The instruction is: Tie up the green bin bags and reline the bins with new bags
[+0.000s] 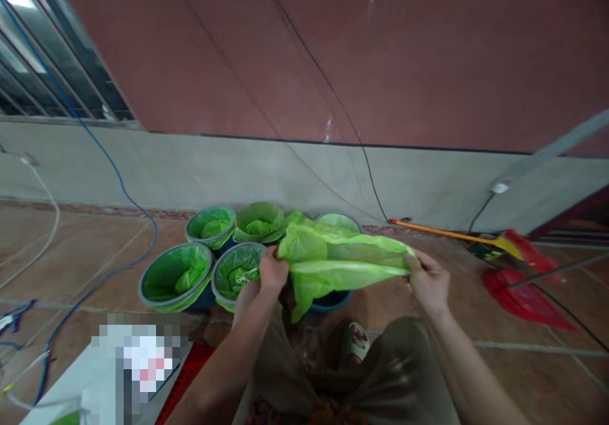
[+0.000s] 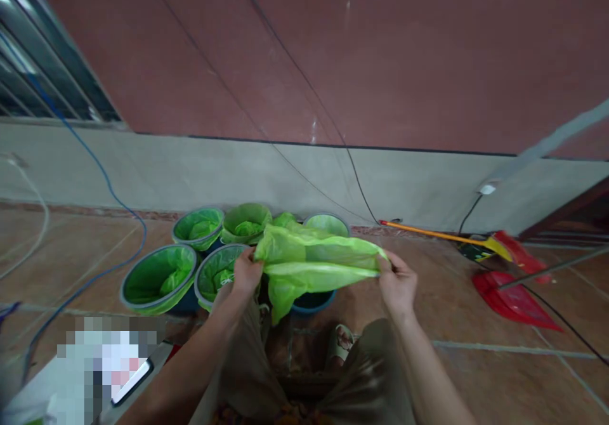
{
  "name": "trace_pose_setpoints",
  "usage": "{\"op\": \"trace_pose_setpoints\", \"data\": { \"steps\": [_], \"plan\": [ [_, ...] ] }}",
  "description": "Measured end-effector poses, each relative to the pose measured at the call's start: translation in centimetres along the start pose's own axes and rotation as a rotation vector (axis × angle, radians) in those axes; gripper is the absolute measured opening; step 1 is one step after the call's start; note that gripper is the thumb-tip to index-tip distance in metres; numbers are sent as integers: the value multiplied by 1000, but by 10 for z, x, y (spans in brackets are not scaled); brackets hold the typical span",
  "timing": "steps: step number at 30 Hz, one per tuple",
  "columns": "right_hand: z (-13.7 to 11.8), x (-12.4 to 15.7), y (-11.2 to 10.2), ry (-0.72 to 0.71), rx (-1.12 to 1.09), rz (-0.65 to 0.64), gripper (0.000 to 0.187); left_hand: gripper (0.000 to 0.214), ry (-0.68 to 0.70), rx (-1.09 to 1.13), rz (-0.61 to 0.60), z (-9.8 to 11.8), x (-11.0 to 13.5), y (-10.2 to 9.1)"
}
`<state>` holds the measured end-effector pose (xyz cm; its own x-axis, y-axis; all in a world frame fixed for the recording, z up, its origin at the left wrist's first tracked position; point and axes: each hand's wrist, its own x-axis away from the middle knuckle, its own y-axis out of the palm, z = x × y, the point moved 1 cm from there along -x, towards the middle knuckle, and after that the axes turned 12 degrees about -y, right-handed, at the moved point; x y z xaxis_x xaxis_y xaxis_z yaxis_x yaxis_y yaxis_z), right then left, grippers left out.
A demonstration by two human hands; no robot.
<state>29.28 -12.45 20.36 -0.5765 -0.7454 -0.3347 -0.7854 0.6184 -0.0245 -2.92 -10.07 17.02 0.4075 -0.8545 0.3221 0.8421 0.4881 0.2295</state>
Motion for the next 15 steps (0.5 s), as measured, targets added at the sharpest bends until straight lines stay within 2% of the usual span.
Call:
{"op": "trace_pose_setpoints", "data": {
  "steps": [1,3,5,7,8,10,13,15],
  "plan": [
    [9,-8,-11,-38,78,67,38,32,93,-78,88,9,-4,-7],
    [26,-14,-29,-53,267,62,37,35,238,-208,217,27,-8,-16],
    [38,-6,-35,-9,525,-102,34,30,314,-311,265,39,-8,-20],
    [43,14,-30,5,798,-302,36,24,328,-343,238,44,-4,-18],
    [41,27,-23,-35,904,-383,40,22,329,-336,213,45,-1,-16],
    [31,56,-2,-217,1007,-489,52,22,338,-321,157,44,6,-9],
    [6,96,41,-504,835,-676,64,27,384,-365,89,42,18,2],
    [-8,112,70,-583,682,-744,66,31,430,-405,36,43,27,9]
  ]
}}
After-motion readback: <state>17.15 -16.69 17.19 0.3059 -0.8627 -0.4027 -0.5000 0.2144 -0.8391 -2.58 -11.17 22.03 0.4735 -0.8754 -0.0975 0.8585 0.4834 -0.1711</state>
